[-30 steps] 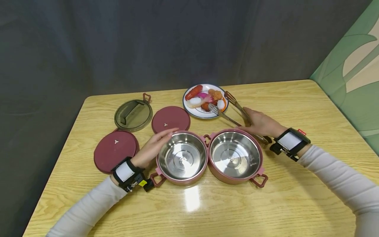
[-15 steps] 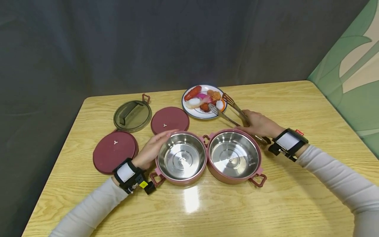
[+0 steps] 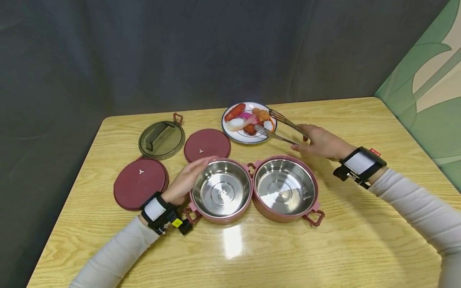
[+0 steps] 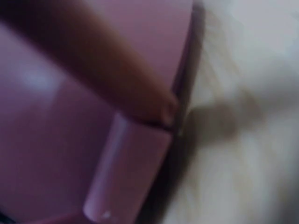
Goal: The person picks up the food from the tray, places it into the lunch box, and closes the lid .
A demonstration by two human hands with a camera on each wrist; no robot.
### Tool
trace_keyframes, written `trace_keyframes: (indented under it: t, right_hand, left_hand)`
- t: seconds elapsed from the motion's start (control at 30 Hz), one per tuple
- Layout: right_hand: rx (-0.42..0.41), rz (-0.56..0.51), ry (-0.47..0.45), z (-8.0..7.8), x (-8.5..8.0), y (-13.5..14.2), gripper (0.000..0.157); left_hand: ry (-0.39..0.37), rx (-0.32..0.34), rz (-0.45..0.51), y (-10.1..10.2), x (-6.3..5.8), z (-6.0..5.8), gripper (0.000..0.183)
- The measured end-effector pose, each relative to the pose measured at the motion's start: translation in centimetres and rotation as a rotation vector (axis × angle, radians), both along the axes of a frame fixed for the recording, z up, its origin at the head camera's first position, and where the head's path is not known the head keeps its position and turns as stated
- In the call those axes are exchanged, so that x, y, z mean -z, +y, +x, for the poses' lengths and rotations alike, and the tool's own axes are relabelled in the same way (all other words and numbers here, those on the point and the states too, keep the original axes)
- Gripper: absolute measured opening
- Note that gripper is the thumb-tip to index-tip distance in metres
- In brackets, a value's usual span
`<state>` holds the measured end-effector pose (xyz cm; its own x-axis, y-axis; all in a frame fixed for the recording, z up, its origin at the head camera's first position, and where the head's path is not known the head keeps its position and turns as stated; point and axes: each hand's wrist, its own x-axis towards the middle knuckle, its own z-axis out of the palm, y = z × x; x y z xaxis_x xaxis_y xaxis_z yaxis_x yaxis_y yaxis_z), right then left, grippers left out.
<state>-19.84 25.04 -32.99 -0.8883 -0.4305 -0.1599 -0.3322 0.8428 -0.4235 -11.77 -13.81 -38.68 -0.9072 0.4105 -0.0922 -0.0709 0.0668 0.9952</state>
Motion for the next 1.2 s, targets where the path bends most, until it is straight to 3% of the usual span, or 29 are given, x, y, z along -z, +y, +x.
trace_keyframes:
  t: [0.33, 0.67, 0.93, 1.2]
  right_hand:
    - [-0.073, 0.058, 0.091, -2.0, -3.6, -0.3, 0.062]
    - [-0.16, 0.279, 0.249, -4.9, -7.3, -2.2, 0.065]
    - [-0.257, 0.425, 0.467, -6.6, -7.9, -3.9, 0.06]
    - [-0.307, 0.557, 0.526, -7.7, -7.3, -6.0, 0.057]
  left_hand:
    - [-0.009, -0.012, -0.003, 0.1, -0.2, -0.1, 0.044]
    - [0.003, -0.013, -0.039, 0.1, -0.1, -0.1, 0.045]
    - [0.002, -0.015, -0.04, 0.0, 0.0, -0.1, 0.045]
    - [-0.002, -0.019, -0.036, 0.1, -0.1, 0.0, 0.045]
